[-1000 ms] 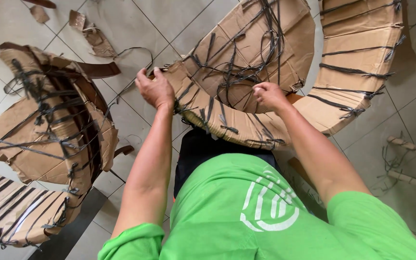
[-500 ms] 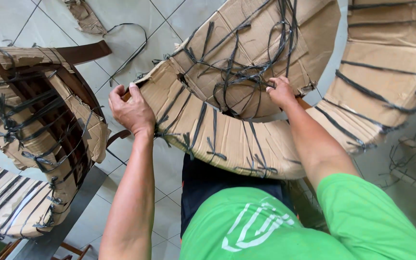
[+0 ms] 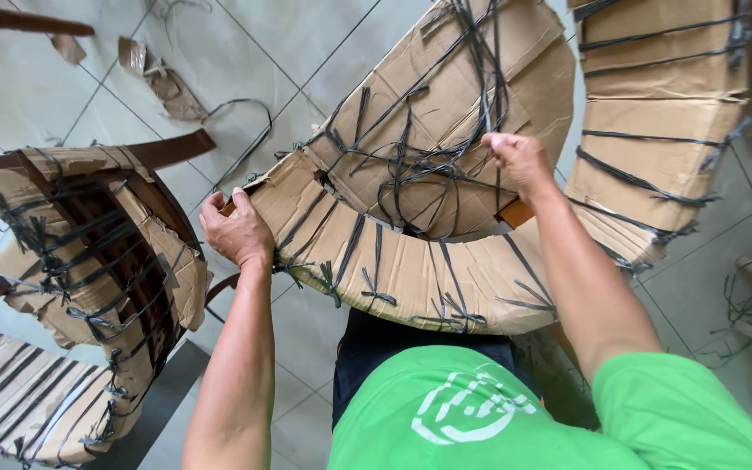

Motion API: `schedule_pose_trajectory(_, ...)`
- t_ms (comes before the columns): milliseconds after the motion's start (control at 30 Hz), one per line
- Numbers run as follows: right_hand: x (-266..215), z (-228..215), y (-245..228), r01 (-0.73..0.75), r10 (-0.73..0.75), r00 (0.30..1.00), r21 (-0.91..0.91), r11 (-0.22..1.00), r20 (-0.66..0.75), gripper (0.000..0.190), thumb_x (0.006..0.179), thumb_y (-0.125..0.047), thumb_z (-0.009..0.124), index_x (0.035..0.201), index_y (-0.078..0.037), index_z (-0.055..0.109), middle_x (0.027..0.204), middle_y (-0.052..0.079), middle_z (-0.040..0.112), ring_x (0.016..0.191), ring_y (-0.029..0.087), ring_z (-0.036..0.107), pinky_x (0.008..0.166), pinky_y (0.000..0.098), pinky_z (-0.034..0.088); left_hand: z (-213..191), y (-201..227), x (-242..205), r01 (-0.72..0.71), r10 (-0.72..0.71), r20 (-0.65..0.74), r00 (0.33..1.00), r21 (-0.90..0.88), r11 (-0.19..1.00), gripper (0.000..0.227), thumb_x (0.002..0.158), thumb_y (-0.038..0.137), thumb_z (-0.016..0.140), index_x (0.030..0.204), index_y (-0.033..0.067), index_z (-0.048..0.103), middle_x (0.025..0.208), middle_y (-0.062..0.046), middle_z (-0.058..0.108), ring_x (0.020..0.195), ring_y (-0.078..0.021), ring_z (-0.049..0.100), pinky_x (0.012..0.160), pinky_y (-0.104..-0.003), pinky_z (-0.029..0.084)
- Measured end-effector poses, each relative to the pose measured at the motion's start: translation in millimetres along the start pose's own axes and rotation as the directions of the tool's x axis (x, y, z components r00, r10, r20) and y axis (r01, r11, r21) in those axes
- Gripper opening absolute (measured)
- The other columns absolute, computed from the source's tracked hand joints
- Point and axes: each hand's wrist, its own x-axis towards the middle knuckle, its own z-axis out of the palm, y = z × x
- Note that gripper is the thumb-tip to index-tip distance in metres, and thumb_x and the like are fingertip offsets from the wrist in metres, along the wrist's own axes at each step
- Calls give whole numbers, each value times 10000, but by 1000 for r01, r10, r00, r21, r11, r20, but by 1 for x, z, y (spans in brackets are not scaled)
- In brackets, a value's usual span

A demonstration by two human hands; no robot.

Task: The person ties pieces of a chair frame together with black cord while sitting on the floor in a showroom.

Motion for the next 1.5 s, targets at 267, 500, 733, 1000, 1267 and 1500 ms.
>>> schedule_pose_trajectory(267,-97,-46,-111,400,-376,910,135,906,-172,205,980,-35,680,1182,-45,712,1048,102,728,875,115,756,810,205,659,3,8,-7,-55,50,-47,998,-115,992,379,871,428,736,1116,147,666,1111,-125,690,1050,-338,697,948,-442,549)
schedule_pose_trajectory(500,-219,-31,-158,531,-504,846,341,776,-173,179,987,38,635,1141,-52,659,1003,57,705,895,108,685,882,182,598,-18,32,-13,-98,57,209,976,191,977,867,951,577,611,1570,79,264,1671,-241,43,1555,-393,182,1246,-597,115)
schedule_pose_trajectory(733,-248,4,-140,492,-505,855,497,714,-121,150,1001,7,677,1132,-67,684,980,44,726,804,88,700,715,132,591,-119,98,-157,-432,716,59,695,-763,482,129,962,123,653,964,18,727,820,-78,713,632,-127,599,530,-258,507)
schedule_pose_trajectory(1000,-274,55,-129,444,-522,850,625,642,-69,167,991,19,662,1147,-40,664,980,157,717,847,220,761,746,294,686,-164,110,-219,-144,849,283,445,-914,380,672,932,286,782,1532,359,489,1545,-44,526,1242,-330,656,1035,-443,555)
schedule_pose_trajectory(1267,-293,66,-119,394,-522,853,676,623,-15,160,993,17,640,1144,-30,665,985,159,723,852,232,770,733,282,685,-168,84,-191,-161,889,256,381,-928,336,90,961,217,730,1045,210,763,835,-21,743,791,-171,742,744,-311,568)
schedule_pose_trajectory(1500,-311,90,-107,341,-515,857,706,621,39,174,998,18,635,1166,-19,664,1000,173,716,876,240,765,756,287,692,-206,78,-205,-140,958,115,261,-978,156,554,967,198,753,1489,204,567,1492,-171,563,1359,-433,557,1104,-545,493)
